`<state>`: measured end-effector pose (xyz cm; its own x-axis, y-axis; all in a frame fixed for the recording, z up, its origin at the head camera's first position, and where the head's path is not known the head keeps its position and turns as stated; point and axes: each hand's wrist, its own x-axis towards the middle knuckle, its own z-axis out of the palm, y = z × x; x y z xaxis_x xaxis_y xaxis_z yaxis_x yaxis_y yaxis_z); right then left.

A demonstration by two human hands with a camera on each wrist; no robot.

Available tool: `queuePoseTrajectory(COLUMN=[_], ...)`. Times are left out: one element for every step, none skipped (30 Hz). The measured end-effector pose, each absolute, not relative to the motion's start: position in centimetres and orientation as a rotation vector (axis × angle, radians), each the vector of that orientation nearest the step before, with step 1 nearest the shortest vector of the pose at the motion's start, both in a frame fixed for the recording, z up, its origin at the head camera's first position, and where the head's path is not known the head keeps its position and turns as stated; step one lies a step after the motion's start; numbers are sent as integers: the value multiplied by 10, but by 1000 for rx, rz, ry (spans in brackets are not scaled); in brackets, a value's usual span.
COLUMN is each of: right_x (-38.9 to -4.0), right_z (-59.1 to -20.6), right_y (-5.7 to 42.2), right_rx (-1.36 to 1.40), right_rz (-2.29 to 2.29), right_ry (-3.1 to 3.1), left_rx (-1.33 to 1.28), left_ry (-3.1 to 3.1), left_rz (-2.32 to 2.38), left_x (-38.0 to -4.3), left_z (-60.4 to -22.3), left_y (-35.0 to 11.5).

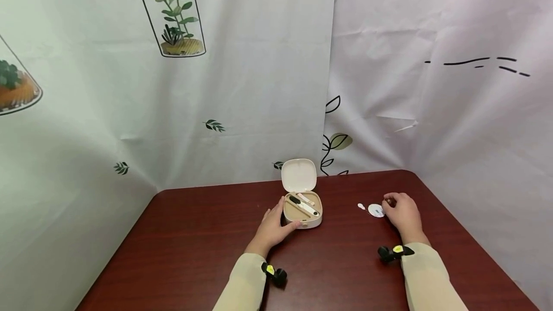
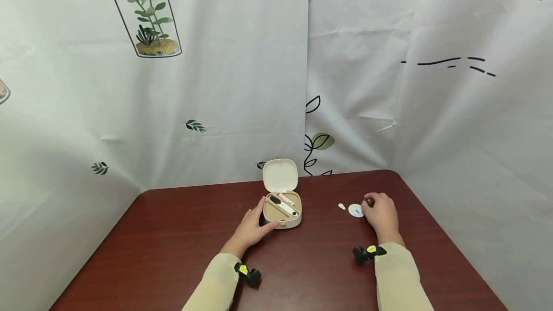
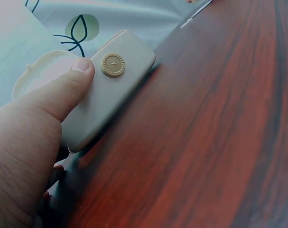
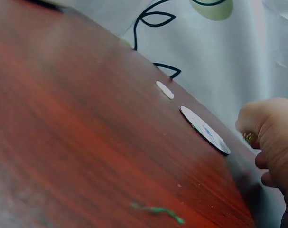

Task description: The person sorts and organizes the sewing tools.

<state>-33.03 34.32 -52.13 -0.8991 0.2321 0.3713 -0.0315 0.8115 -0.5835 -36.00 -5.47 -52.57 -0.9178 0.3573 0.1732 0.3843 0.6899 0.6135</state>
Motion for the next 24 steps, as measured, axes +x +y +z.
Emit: queuePoseTrajectory(right_x=[-331,-331,-331,-331,-332,-332,-333,-333,-333,-333,-333,-334,-334,-335,-335,-336,-336,-337,-338,-340,-341,-343,-344,-346], right_z=[-519,-517,-515,-513,-512,-511,-510,-509,-509,-509,-509,-509,-509,-508,-508,-507,-506,-505,-505,-505,-505,-505,-505,-506], right_y=[342,340,338,336,334,332,329,326,323,319,316,311,307,302,297,292,286,281,276,271,266,261,257,252], right_rx=[-143,-132,-122,-108,-98,-88,-80,-72,-67,-59,-52,-37,-25,-9,6,23,35,48,56,66,75,86,93,101], right_rz=[833,829,824,824,820,818,816,812,809,805,798,797,799,799,803,808,814,816,816,818,821,822,823,821], right_ry=[-2551,-2539,-2529,-2519,-2511,-2506,-2501,-2499,-2495,-2492,-2489,-2483,-2480,-2477,-2475,-2475,-2473,-2471,-2468,-2463,-2458,-2451,-2447,-2444], left_rx=[-624,-622,-622,-625,-626,-624,-621,-623,-625,-626,-624,-622,-626,-623,-620,-620,-620,-621,-626,-624,-629,-634,-636,-638], left_ry=[-2853,-2850,-2846,-2841,-2837,-2840,-2845,-2845,-2847,-2850,-2852,-2853,-2847,-2846,-2846,-2844,-2841,-2838,-2834,-2835,-2833,-2830,-2830,-2828], left_rz=[-1048,-1051,-1051,-1050,-1049,-1047,-1044,-1043,-1040,-1041,-1043,-1046,-1051,-1052,-1054,-1057,-1058,-1059,-1061,-1060,-1062,-1064,-1059,-1056], left_x=[-360,-360,-360,-361,-361,-361,-361,-360,-360,-360,-359,-359,-358,-358,-357,-357,-357,-357,-357,-357,-357,-357,-357,-358], left_z=[-525,-525,-524,-525,-525,-525,-526,-526,-527,-528,-529,-529,-530,-530,-530,-530,-531,-530,-530,-530,-530,-529,-529,-529], left_y=[-55,-55,-55,-55,-55,-55,-55,-55,-55,-56,-56,-56,-56,-56,-56,-57,-57,-57,-57,-56,-56,-56,-56,-56])
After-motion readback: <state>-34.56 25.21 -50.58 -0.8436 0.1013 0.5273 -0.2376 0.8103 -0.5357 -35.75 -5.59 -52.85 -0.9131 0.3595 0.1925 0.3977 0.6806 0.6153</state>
